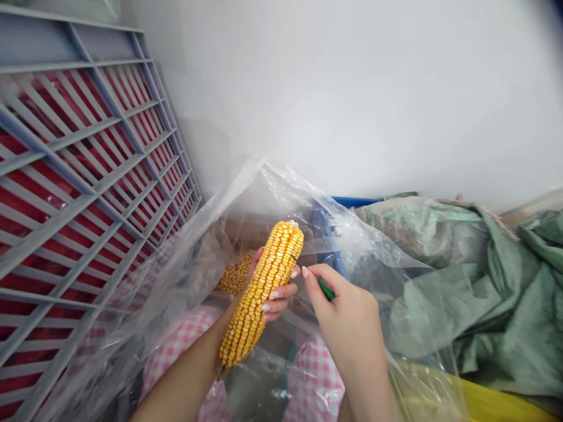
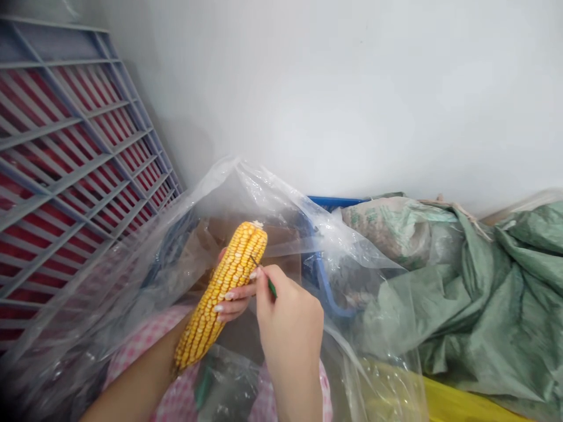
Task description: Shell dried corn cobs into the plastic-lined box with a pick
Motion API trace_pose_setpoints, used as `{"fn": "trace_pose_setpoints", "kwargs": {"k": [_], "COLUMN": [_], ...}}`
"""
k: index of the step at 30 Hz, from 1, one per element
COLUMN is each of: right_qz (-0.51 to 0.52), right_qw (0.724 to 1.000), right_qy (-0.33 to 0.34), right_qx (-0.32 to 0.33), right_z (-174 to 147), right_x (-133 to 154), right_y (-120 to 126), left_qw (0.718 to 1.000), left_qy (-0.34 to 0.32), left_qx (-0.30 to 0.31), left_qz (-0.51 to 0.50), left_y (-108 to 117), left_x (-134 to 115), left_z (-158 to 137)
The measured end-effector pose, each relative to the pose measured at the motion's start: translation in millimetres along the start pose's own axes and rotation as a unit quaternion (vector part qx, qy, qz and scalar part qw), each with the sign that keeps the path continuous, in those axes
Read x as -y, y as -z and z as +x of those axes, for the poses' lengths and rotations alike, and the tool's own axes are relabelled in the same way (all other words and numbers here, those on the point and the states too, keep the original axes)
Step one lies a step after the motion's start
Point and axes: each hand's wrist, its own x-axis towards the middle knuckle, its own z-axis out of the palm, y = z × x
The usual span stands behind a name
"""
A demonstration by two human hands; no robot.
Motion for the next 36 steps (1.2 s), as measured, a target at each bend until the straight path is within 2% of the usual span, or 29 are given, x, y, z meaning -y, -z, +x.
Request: {"fn": "trace_pose_setpoints", "kwargs": {"k": [2, 4, 6, 9, 12, 17, 21, 25, 30, 33, 36], "right_qz": [-0.096, -0.187, -0.24, -0.246, -0.22, -0.227, -0.197, -0.065, 0.142, 0.223, 0.247], "right_qw": [0.995, 0.982, 0.969, 0.964, 0.969, 0.969, 0.978, 0.996, 0.987, 0.97, 0.963], "right_qy": [-0.009, -0.034, -0.063, -0.09, -0.088, -0.064, -0.043, -0.042, -0.066, -0.081, -0.08], "right_qx": [-0.011, -0.02, -0.011, 0.037, 0.074, 0.077, 0.057, 0.046, 0.023, 0.047, 0.073], "right_z": [-2, -2, 2, 12, 22, 24, 21, 19, 15, 10, 7], "right_x": [-3, -8, -15, -29, -40, -44, -42, -42, -33, -26, -20], "right_y": [1, 0, -3, -9, -15, -18, -13, -9, -4, 1, 5], "left_qw": [0.972, 0.937, 0.916, 0.905, 0.904, 0.908, 0.933, 0.96, 0.97, 0.963, 0.954], "left_qy": [0.138, 0.196, 0.226, 0.257, 0.251, 0.251, 0.225, 0.163, 0.16, 0.147, 0.112], "left_qx": [0.117, 0.164, 0.171, 0.141, 0.099, 0.031, -0.004, -0.028, 0.014, 0.086, 0.164], "left_qz": [-0.151, -0.24, -0.283, -0.308, -0.332, -0.334, -0.282, -0.227, -0.184, -0.208, -0.226], "left_y": [-14, -26, -34, -37, -36, -38, -34, -19, -8, -12, -21], "left_x": [-8, -13, -14, -10, -6, -3, 6, 17, 9, -2, -16], "left_z": [-4, -5, -4, -1, 1, -1, -2, 2, 5, 1, -6]}}
